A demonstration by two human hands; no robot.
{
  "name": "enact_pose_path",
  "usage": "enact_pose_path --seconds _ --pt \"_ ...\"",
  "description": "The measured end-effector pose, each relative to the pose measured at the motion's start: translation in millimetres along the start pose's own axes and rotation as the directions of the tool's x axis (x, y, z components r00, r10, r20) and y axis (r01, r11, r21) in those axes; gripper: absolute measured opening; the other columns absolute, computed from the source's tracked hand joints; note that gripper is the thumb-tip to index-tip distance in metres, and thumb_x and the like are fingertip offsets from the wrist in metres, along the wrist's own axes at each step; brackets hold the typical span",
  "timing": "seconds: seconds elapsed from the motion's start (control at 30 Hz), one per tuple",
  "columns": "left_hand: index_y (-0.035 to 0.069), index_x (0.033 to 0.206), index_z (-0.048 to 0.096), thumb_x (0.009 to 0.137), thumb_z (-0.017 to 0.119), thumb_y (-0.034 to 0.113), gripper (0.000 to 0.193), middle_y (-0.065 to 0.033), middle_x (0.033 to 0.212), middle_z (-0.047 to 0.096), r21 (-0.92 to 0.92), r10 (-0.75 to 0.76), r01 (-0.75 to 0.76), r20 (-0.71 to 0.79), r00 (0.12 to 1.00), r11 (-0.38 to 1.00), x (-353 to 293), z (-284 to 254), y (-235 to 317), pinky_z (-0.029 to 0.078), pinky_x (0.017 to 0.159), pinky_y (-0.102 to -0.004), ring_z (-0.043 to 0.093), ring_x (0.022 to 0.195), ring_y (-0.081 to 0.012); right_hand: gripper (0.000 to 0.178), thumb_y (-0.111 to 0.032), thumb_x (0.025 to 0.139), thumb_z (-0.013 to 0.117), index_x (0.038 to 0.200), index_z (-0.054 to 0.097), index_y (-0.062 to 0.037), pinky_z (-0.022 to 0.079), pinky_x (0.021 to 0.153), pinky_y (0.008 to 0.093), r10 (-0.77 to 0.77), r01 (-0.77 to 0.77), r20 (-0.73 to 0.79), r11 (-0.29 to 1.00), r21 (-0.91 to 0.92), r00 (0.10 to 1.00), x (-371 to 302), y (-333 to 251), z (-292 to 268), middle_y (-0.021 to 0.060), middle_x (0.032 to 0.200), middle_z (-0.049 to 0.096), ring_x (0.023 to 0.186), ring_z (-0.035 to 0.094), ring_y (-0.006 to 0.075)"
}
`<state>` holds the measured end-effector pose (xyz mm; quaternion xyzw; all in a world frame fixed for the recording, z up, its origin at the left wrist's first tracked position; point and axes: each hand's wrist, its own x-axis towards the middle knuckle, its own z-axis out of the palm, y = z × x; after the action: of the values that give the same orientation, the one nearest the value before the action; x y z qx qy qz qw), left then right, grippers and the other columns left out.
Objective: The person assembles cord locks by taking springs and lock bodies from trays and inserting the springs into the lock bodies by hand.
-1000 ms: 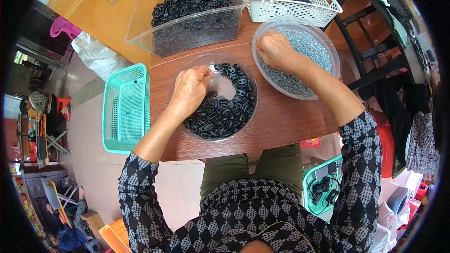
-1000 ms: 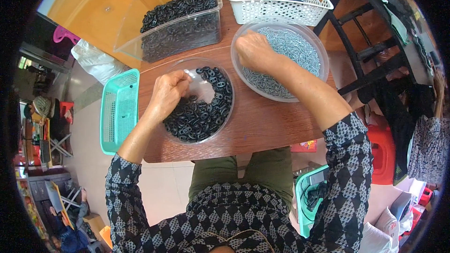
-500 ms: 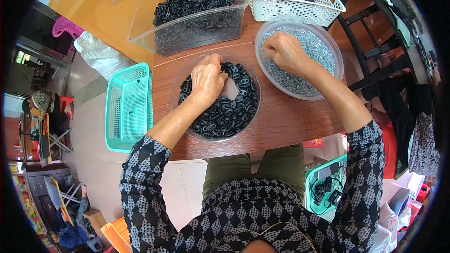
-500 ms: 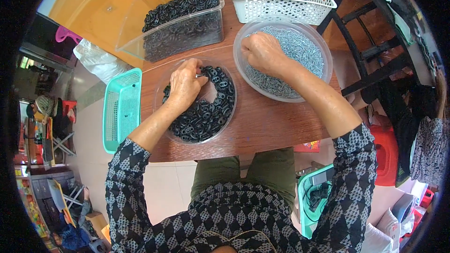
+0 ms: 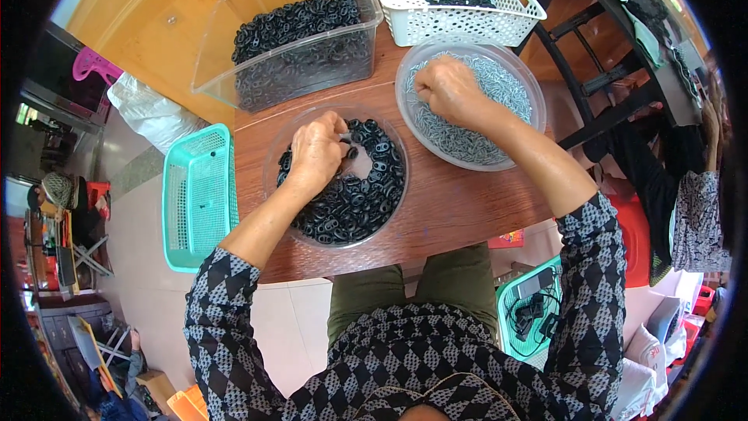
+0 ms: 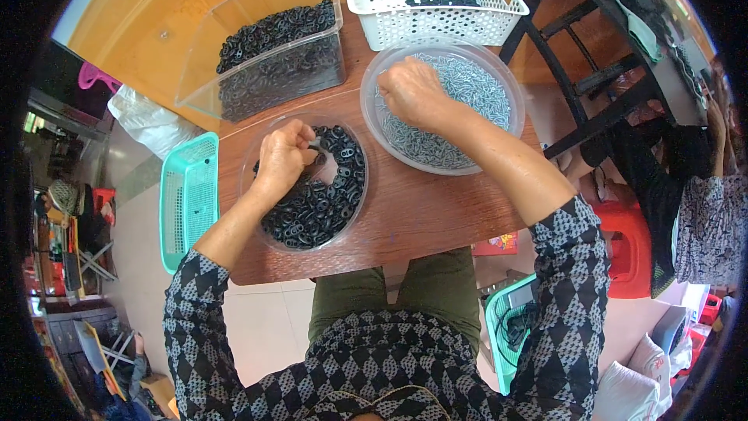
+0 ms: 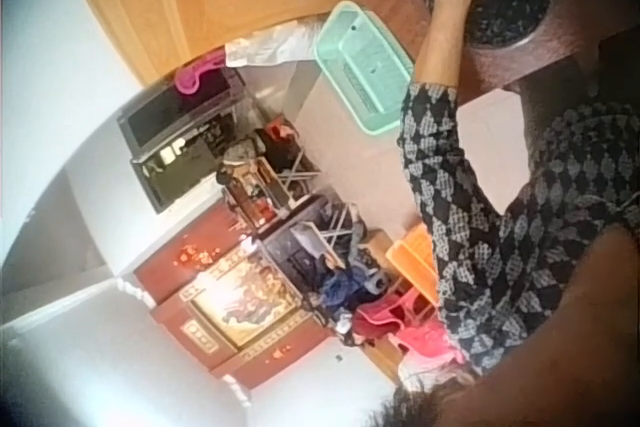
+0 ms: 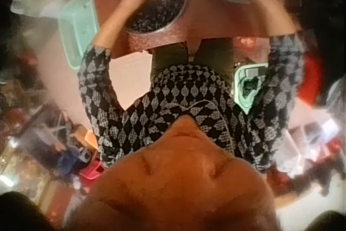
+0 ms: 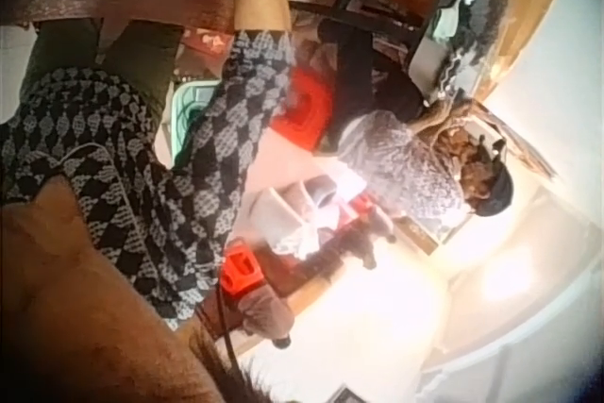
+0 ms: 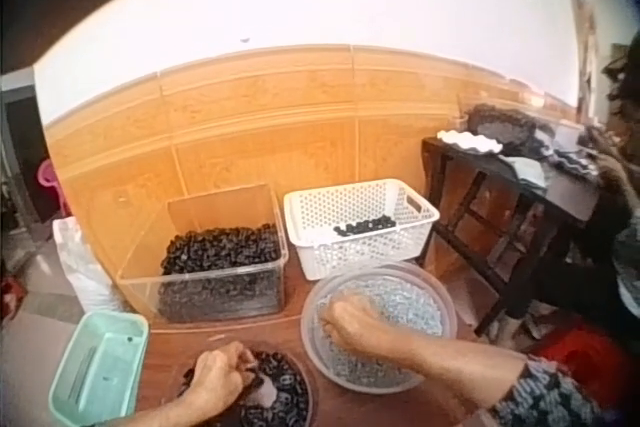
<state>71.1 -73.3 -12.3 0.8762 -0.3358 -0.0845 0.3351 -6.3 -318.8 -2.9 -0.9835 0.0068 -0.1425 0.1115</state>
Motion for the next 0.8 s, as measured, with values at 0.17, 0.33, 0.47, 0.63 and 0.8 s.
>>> enact_pose_path --seconds 0.17,0.33,0.47,0.63,0.8 --pt "0.003 0.078 0.064 0.064 0.069 -0.001 0.015 -0.0084 0.062 0.062 -0.213 -0.075 0.088 0.068 0.995 0.973 -7.9 -3.6 -17.6 0.047 0.056 -0.0312 0.061 0.059 -0.0160 0.001 -0.006 0.071 0.064 0.070 0.064 -0.0049 0.045 0.069 0.0455 -0.075 0.076 0.010 0.996 -0.050 0.997 -0.4 2.5 3.1 0.0151 0.073 0.060 0.080 0.056 0.0343" --pt "0.002 0.078 0.065 0.070 0.066 -0.003 0.009 -0.0008 0.061 0.060 -0.432 -0.201 0.231 0.115 0.973 0.871 -14.2 -17.0 -16.9 0.041 0.050 -0.0230 0.053 0.055 -0.0070 0.003 -0.006 0.071 0.064 0.069 0.064 -0.0046 0.045 0.069 0.0456 -0.077 0.077 0.000 0.997 -0.024 0.997 -0.1 1.6 -3.2 0.0151 0.073 0.060 0.080 0.056 0.0344" --pt "0.002 0.079 0.065 0.071 0.066 -0.003 0.009 -0.0006 0.063 0.060 -0.504 -0.217 0.255 0.134 0.967 0.825 -21.0 -27.0 -7.7 0.039 0.048 -0.0223 0.052 0.054 -0.0075 0.004 -0.002 0.066 0.060 0.063 0.061 -0.0032 0.046 0.065 0.0476 -0.125 0.126 -0.021 0.991 0.049 0.992 1.6 -0.5 0.2 0.0173 0.068 0.060 0.073 0.057 0.0371" --pt "0.002 0.083 0.063 0.077 0.066 -0.002 0.007 0.0002 0.069 0.061 -0.564 -0.210 0.278 0.183 0.960 0.778 -33.6 -32.7 1.6 0.037 0.046 -0.0189 0.052 0.055 -0.0062 0.006 0.001 0.062 0.057 0.058 0.060 -0.0026 0.046 0.060 0.0497 -0.187 0.191 -0.061 0.979 0.071 0.981 -0.7 1.1 2.2 0.0191 0.062 0.059 0.067 0.058 0.0396" --pt "0.002 0.083 0.063 0.078 0.067 0.000 0.006 -0.0005 0.071 0.062 -0.607 -0.225 0.304 0.204 0.953 0.734 -45.2 -37.8 5.7 0.038 0.047 -0.0191 0.053 0.055 -0.0066 0.006 -0.005 0.071 0.063 0.065 0.064 -0.0049 0.046 0.069 0.0460 -0.057 0.057 0.038 0.998 0.018 0.998 -1.1 0.3 -8.2 0.0152 0.072 0.061 0.076 0.057 0.0349"
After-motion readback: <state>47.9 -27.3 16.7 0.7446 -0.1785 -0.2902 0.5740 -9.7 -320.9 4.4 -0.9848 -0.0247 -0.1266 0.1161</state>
